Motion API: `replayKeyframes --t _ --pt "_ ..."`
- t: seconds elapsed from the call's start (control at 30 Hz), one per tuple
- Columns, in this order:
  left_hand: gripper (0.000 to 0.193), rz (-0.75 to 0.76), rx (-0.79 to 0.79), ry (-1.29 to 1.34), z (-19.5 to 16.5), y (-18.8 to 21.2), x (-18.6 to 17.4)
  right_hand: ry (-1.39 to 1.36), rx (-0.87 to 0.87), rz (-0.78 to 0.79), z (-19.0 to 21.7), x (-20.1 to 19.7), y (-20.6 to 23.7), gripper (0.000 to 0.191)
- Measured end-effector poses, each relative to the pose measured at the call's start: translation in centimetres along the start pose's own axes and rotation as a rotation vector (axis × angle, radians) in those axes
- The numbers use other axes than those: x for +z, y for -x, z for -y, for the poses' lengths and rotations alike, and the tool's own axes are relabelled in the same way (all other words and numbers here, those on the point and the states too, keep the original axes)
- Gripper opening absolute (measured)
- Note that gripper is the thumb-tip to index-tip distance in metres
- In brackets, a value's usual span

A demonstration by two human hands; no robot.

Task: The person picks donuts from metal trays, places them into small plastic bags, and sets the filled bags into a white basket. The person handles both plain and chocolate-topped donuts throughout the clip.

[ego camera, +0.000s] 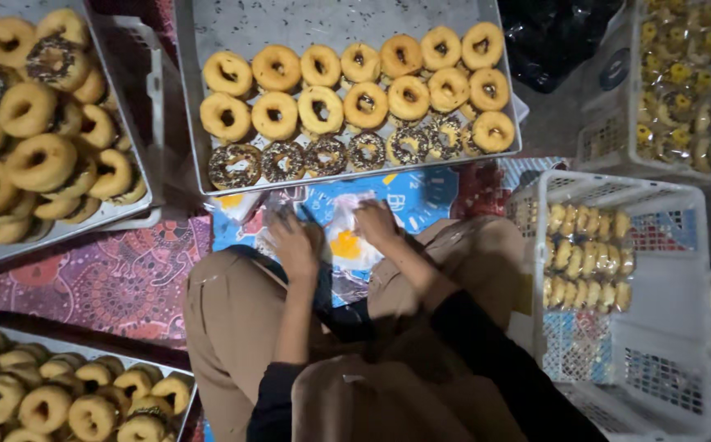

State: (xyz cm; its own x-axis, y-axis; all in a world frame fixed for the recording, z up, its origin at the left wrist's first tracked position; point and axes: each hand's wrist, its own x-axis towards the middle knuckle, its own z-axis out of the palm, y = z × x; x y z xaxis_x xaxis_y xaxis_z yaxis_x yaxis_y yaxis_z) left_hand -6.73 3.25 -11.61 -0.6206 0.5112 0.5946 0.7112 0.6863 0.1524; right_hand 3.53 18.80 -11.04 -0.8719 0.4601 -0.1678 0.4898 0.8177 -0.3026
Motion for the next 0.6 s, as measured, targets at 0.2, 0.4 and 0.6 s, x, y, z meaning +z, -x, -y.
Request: replayKeyframes --t 0.2,0.4,0.6 --pt "0.037 0.967 -0.345 1.056 -7.8 -0.4 -0.3 0.199 -0.295 -0.229 -0.7 -3.5 7.0 0.021" --pt "0.031 0.221 0.055 1.229 -13.7 4.0 -4.6 -0.053 -0.147 -0.563 -1.4 -9.0 13.2 0.054" --pt "0.019 0.259 -1.425 2.617 -8.6 1.4 2.8 -0.566 0.079 -0.317 -8.8 -13.5 8.1 0.023"
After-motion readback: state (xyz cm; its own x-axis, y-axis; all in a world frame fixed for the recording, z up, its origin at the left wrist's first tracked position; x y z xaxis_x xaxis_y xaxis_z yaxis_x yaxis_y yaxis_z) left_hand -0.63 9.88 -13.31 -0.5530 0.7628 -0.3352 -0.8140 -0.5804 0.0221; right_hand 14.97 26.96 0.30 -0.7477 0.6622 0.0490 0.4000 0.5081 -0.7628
